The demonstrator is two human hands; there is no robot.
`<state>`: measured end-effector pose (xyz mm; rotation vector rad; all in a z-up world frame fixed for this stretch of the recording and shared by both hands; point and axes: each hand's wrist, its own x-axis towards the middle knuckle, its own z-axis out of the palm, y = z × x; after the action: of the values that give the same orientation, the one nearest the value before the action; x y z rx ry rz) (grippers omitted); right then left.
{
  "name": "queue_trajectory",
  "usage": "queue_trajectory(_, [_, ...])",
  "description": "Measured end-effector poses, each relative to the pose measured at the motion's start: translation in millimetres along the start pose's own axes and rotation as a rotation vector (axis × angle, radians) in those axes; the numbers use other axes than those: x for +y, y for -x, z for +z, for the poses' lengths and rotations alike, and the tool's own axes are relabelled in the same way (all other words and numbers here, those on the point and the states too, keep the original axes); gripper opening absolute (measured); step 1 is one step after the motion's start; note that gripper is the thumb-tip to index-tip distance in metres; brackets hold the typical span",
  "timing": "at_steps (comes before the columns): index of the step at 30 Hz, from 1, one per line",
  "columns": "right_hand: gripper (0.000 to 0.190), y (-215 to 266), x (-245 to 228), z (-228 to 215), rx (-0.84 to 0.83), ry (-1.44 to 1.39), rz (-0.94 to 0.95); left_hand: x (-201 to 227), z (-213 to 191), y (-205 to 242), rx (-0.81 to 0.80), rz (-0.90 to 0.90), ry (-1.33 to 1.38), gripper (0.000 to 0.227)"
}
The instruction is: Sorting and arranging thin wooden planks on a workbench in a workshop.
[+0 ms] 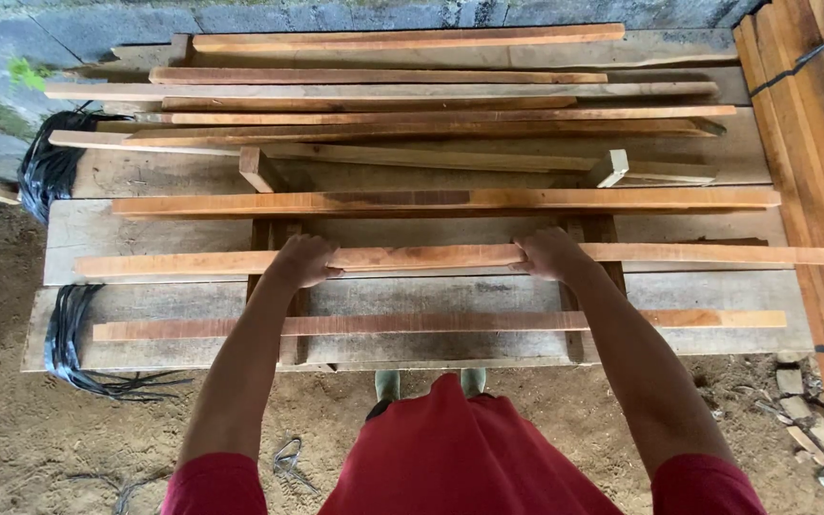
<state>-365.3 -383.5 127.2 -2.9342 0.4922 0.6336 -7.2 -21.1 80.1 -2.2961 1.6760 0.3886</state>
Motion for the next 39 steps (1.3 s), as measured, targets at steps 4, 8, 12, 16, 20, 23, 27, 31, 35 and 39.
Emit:
queue_trajectory(4, [0.041, -25, 14, 14, 0.026, 0.018, -0.017, 1, -19, -2, 0.018, -0.021, 0.056, 0.051])
queue_trajectory(8, [0.041, -43, 25, 33, 0.025, -0.133, 0.005, -10, 29, -28, 0.033, -0.083, 0.164, 0.052])
queue_trajectory(12, [0.081, -13, 3, 2, 0.251, -0.042, -0.125, 1, 13, -15, 0.303, 0.009, -0.062, 0.078])
queue_trajectory(16, [0.080, -2, 9, 18, 0.418, 0.137, -0.177, 10, -23, 25, 0.452, 0.044, -0.159, 0.086])
queue_trajectory(20, [0.056, 11, 0, 23, 0.706, 0.273, -0.264, 7, -21, 42, 0.596, 0.114, -0.342, 0.059])
queue_trajectory(23, [0.048, 0, 10, 47, 0.756, 0.321, -0.282, 12, -23, 45, 0.652, 0.193, -0.360, 0.039])
queue_trajectory(27, [0.036, -6, 17, 62, 0.820, 0.353, -0.297, 23, -44, 54, 0.750, 0.257, -0.346, 0.032])
queue_trajectory(31, [0.027, 6, 2, 42, 0.857, 0.391, -0.306, 24, -49, 56, 0.817, 0.278, -0.331, 0.015])
queue_trajectory(35, [0.025, 8, -19, 0, 0.916, 0.394, -0.223, 12, -33, 35, 0.879, 0.257, -0.364, 0.015])
queue_trajectory(39, [0.042, -12, -18, -24, 0.981, 0.368, -0.158, -23, 7, -33, 1.013, 0.126, -0.385, 0.012])
